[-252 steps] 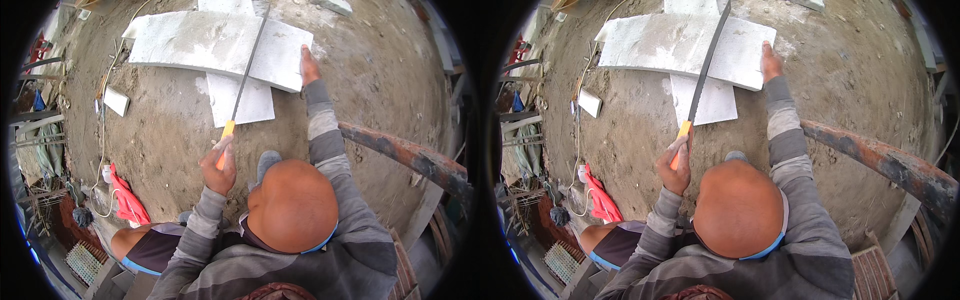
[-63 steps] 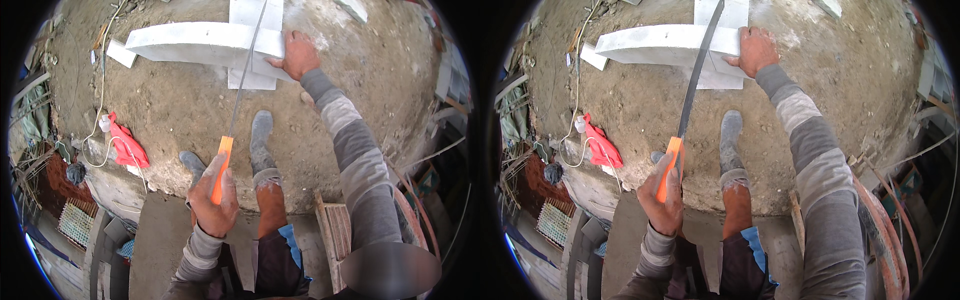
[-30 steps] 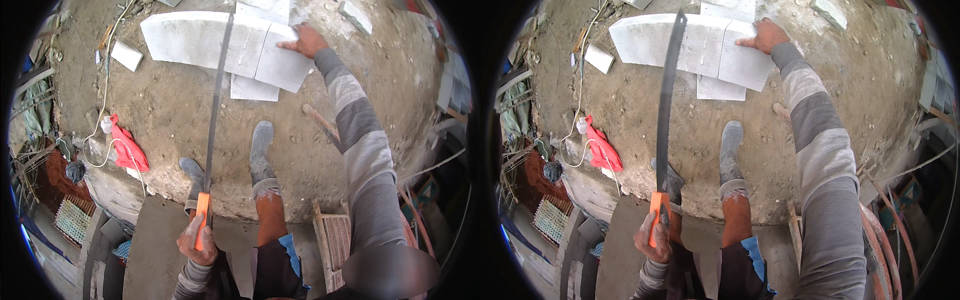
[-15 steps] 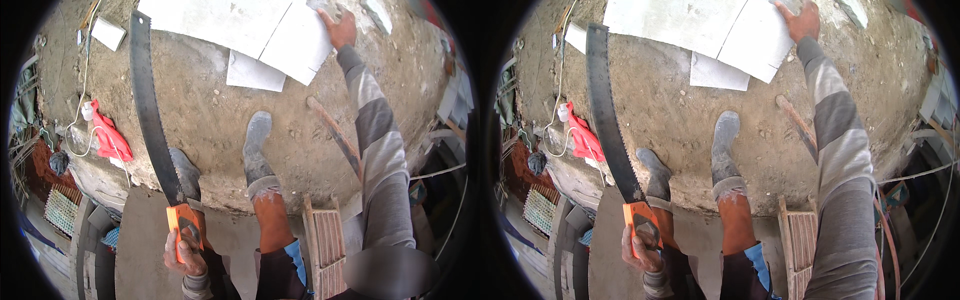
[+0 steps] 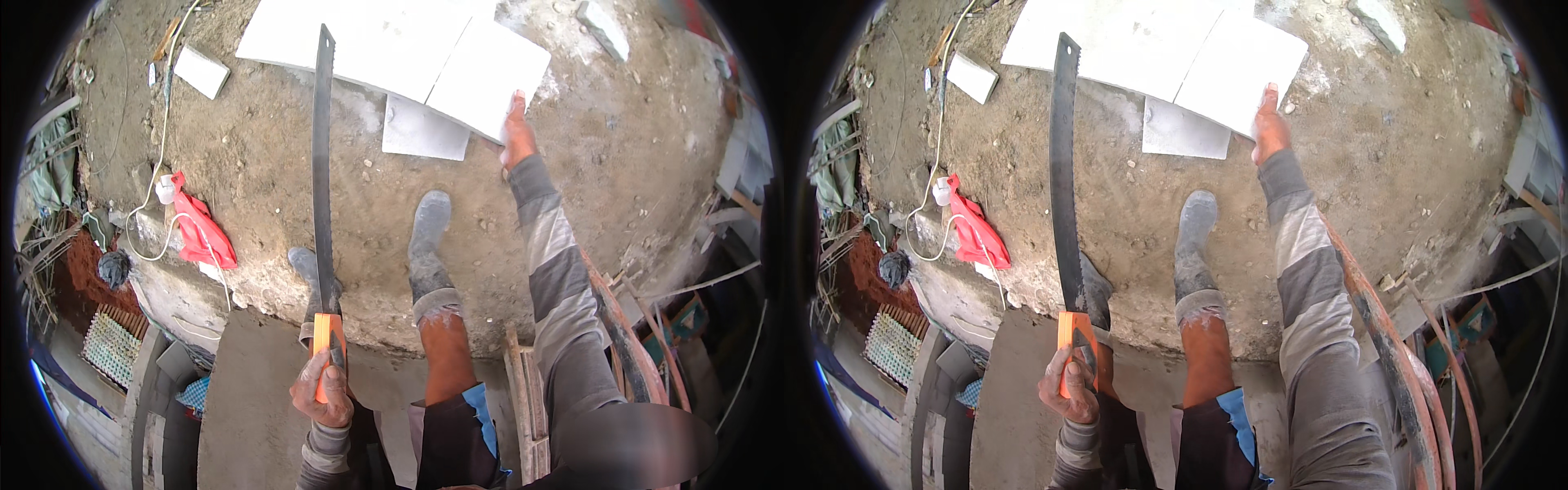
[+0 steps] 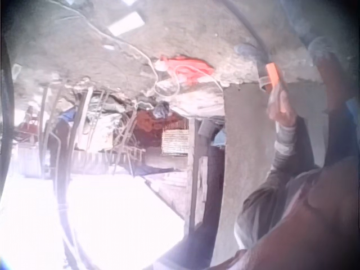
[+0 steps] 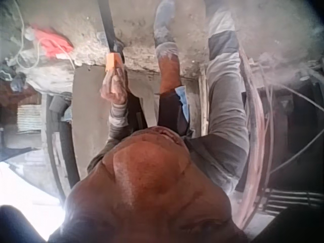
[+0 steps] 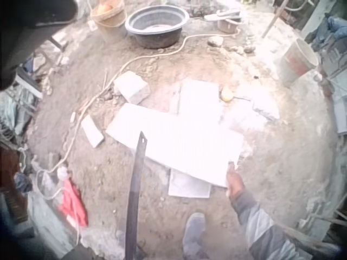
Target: The person measures a white ceramic tile with a tape measure and then uses a hand saw to cut it into smaller pieces. The person handles the tile and saw on the ground, making several cuts to separate the material.
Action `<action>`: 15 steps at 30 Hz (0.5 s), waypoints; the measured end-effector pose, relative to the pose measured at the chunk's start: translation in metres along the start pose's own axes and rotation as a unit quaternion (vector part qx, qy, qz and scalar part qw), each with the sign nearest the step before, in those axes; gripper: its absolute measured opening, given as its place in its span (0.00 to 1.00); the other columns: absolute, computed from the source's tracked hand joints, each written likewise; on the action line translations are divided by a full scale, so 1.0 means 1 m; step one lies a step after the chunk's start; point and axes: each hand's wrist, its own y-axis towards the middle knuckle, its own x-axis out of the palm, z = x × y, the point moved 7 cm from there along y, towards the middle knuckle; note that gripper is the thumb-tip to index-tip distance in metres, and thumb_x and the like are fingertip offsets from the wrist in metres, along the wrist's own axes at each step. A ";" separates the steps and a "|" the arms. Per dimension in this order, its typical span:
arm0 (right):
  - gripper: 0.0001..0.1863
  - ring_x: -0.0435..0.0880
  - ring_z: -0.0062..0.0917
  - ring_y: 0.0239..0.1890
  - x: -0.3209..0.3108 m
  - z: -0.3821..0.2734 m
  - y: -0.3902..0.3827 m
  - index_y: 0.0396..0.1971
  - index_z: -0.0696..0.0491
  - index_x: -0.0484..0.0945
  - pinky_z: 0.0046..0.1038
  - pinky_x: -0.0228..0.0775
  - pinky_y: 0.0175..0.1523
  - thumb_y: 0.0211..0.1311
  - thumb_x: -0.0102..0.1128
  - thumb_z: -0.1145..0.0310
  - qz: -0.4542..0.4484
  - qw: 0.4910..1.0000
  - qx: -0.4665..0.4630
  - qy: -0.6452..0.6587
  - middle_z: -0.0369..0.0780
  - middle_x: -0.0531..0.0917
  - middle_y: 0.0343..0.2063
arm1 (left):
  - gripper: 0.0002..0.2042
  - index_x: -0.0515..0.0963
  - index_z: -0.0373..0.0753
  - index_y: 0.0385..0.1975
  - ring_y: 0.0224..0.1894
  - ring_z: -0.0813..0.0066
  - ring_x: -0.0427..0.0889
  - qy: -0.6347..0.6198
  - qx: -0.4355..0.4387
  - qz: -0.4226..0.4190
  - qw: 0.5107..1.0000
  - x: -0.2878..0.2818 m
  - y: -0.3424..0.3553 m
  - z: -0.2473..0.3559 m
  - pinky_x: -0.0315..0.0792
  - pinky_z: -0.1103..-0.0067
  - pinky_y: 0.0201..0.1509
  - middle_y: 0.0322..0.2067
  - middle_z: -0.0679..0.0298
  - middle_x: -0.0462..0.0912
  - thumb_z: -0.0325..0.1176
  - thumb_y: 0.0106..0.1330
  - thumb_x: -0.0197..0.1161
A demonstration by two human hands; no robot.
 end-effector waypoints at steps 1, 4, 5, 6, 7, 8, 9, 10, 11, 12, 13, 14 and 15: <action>0.42 0.66 0.38 0.65 0.001 -0.013 -0.011 0.72 0.46 0.51 0.48 0.62 0.66 0.68 0.35 0.32 0.004 1.000 0.011 -0.011 0.43 0.61 0.68 | 0.15 0.76 0.27 0.51 0.16 0.82 0.69 -0.008 0.004 -0.001 1.000 0.004 0.004 0.004 0.63 0.83 0.21 0.19 0.61 0.76 0.30 0.70 0.55; 0.38 0.69 0.39 0.62 0.006 -0.055 -0.035 0.72 0.42 0.51 0.48 0.71 0.60 0.69 0.35 0.34 0.008 0.998 0.037 -0.056 0.42 0.61 0.67 | 0.17 0.77 0.26 0.50 0.17 0.82 0.72 0.010 0.024 -0.024 0.999 0.005 0.018 0.023 0.65 0.82 0.21 0.22 0.60 0.80 0.34 0.69 0.57; 0.37 0.71 0.39 0.61 0.005 -0.067 -0.041 0.71 0.42 0.51 0.47 0.74 0.57 0.70 0.35 0.35 0.010 0.996 0.043 -0.079 0.41 0.62 0.67 | 0.17 0.77 0.26 0.49 0.17 0.82 0.72 0.024 0.051 -0.024 0.998 0.010 0.028 0.030 0.66 0.82 0.22 0.23 0.60 0.81 0.35 0.69 0.58; 0.36 0.72 0.40 0.60 0.003 -0.077 -0.045 0.71 0.41 0.52 0.45 0.78 0.55 0.71 0.34 0.37 0.012 0.993 0.050 -0.102 0.40 0.62 0.67 | 0.18 0.78 0.26 0.49 0.17 0.82 0.73 0.037 0.077 -0.023 0.996 0.015 0.038 0.037 0.67 0.82 0.22 0.23 0.60 0.82 0.35 0.69 0.58; 0.34 0.70 0.39 0.61 0.000 -0.085 -0.046 0.70 0.41 0.54 0.44 0.78 0.55 0.71 0.38 0.38 0.012 0.995 0.061 -0.073 0.39 0.63 0.66 | 0.18 0.78 0.26 0.49 0.17 0.81 0.74 0.032 0.074 -0.030 0.996 0.021 0.046 0.039 0.67 0.81 0.23 0.23 0.59 0.82 0.35 0.68 0.58; 0.33 0.69 0.38 0.62 -0.002 -0.093 -0.046 0.69 0.41 0.56 0.42 0.78 0.56 0.71 0.41 0.40 0.012 0.996 0.074 -0.043 0.39 0.63 0.66 | 0.18 0.78 0.26 0.49 0.18 0.80 0.75 0.026 0.072 -0.037 0.996 0.027 0.054 0.041 0.68 0.81 0.23 0.23 0.58 0.82 0.35 0.68 0.59; 0.31 0.67 0.38 0.63 -0.002 -0.101 -0.047 0.67 0.40 0.59 0.41 0.78 0.56 0.71 0.45 0.41 0.012 0.996 0.086 -0.014 0.39 0.64 0.65 | 0.17 0.78 0.27 0.49 0.18 0.79 0.76 0.021 0.069 -0.044 0.996 0.034 0.061 0.043 0.68 0.80 0.24 0.23 0.57 0.83 0.34 0.67 0.59; 0.30 0.67 0.38 0.62 -0.003 -0.107 -0.049 0.66 0.41 0.60 0.41 0.78 0.56 0.70 0.46 0.42 0.026 0.995 0.097 -0.005 0.38 0.64 0.65 | 0.17 0.79 0.27 0.49 0.18 0.78 0.76 0.016 0.064 -0.052 0.996 0.040 0.068 0.045 0.69 0.80 0.25 0.24 0.56 0.83 0.34 0.67 0.59; 0.29 0.68 0.37 0.62 -0.004 -0.114 -0.051 0.65 0.41 0.62 0.41 0.78 0.56 0.70 0.47 0.43 0.040 0.993 0.109 0.004 0.38 0.65 0.64 | 0.16 0.79 0.28 0.49 0.19 0.77 0.77 0.017 0.092 -0.035 0.995 0.046 0.073 0.045 0.68 0.79 0.25 0.22 0.57 0.82 0.32 0.66 0.60; 0.28 0.68 0.37 0.61 -0.006 -0.120 -0.052 0.64 0.41 0.63 0.42 0.78 0.56 0.70 0.48 0.43 0.054 0.991 0.120 0.013 0.37 0.65 0.64 | 0.16 0.79 0.28 0.49 0.18 0.77 0.76 0.013 0.094 -0.041 0.995 0.052 0.079 0.045 0.69 0.79 0.26 0.22 0.57 0.82 0.31 0.66 0.60; 0.28 0.69 0.37 0.60 -0.007 -0.127 -0.051 0.64 0.41 0.64 0.40 0.78 0.56 0.70 0.48 0.44 0.057 0.992 0.112 0.005 0.37 0.66 0.63 | 0.16 0.79 0.28 0.50 0.18 0.76 0.76 0.010 0.097 -0.047 0.994 0.057 0.085 0.045 0.69 0.79 0.26 0.21 0.58 0.82 0.30 0.66 0.60; 0.27 0.69 0.37 0.59 -0.007 -0.133 -0.050 0.63 0.41 0.65 0.39 0.78 0.56 0.70 0.48 0.44 0.058 0.993 0.105 -0.003 0.38 0.67 0.63 | 0.16 0.79 0.29 0.50 0.18 0.76 0.76 0.008 0.098 -0.053 0.994 0.062 0.091 0.045 0.69 0.79 0.26 0.21 0.58 0.81 0.29 0.65 0.60; 0.26 0.69 0.36 0.59 -0.008 -0.138 -0.048 0.62 0.41 0.66 0.38 0.79 0.56 0.70 0.48 0.45 0.058 0.993 0.099 -0.012 0.38 0.67 0.62 | 0.15 0.79 0.28 0.50 0.19 0.75 0.76 -0.003 0.137 -0.034 0.990 0.067 0.097 0.046 0.70 0.78 0.28 0.21 0.58 0.81 0.27 0.65 0.60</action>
